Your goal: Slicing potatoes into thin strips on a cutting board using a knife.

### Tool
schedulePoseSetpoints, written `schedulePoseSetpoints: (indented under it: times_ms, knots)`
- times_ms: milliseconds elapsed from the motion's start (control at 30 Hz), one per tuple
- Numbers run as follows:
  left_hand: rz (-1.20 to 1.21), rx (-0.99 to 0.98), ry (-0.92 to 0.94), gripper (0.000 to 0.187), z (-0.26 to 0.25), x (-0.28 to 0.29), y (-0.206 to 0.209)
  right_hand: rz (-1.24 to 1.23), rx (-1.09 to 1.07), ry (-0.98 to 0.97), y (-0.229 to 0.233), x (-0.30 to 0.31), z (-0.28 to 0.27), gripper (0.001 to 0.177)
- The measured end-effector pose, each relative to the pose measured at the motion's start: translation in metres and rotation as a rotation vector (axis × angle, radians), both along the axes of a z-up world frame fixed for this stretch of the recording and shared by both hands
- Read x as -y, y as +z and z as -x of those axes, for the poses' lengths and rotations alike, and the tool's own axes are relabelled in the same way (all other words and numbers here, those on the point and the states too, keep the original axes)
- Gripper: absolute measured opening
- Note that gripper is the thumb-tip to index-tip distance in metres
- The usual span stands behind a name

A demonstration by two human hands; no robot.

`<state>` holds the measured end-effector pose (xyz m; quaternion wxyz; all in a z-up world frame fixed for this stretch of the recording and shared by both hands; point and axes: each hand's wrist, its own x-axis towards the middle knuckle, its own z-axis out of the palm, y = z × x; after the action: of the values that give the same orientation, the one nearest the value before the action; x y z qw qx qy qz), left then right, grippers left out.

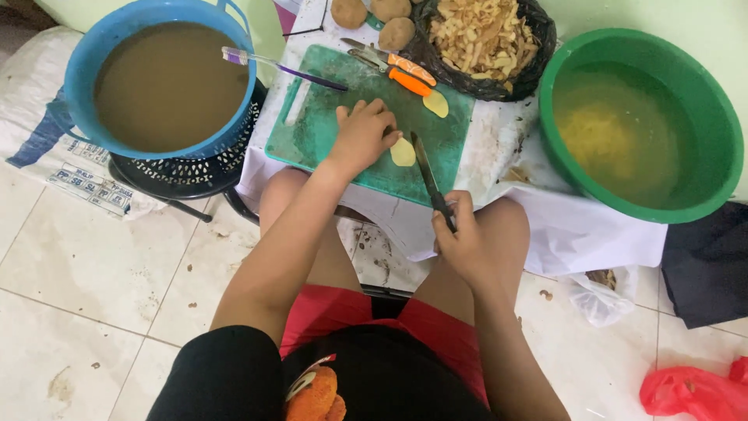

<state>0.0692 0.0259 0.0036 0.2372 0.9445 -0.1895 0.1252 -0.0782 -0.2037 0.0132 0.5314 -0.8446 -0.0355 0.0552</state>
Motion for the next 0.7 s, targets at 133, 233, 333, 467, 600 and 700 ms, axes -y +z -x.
schedulePoseSetpoints:
  times_ms: [133,233,333,467,600,700]
  knots:
    - [0.064,0.035,0.047,0.016,0.015,0.003,-0.003,0.065,0.035,0.031,-0.008,0.002,-0.005,0.021]
    - [0.083,0.015,0.071,0.012,0.03,0.007,-0.011,0.191,0.117,0.014,0.001,0.002,-0.008,0.025]
    - [0.072,0.003,0.042,0.016,0.042,0.013,-0.016,0.201,0.125,0.016,0.03,-0.01,-0.002,0.03]
    - [0.077,0.094,0.05,0.007,0.045,0.015,-0.019,0.292,-0.058,0.0,0.049,-0.019,0.001,0.042]
    - [0.047,0.088,0.057,0.012,0.048,0.017,-0.02,0.3,0.002,-0.056,0.035,-0.01,-0.004,0.04]
    - [0.049,0.109,0.056,0.014,0.048,0.017,-0.019,0.232,0.004,-0.057,0.044,-0.009,-0.002,0.039]
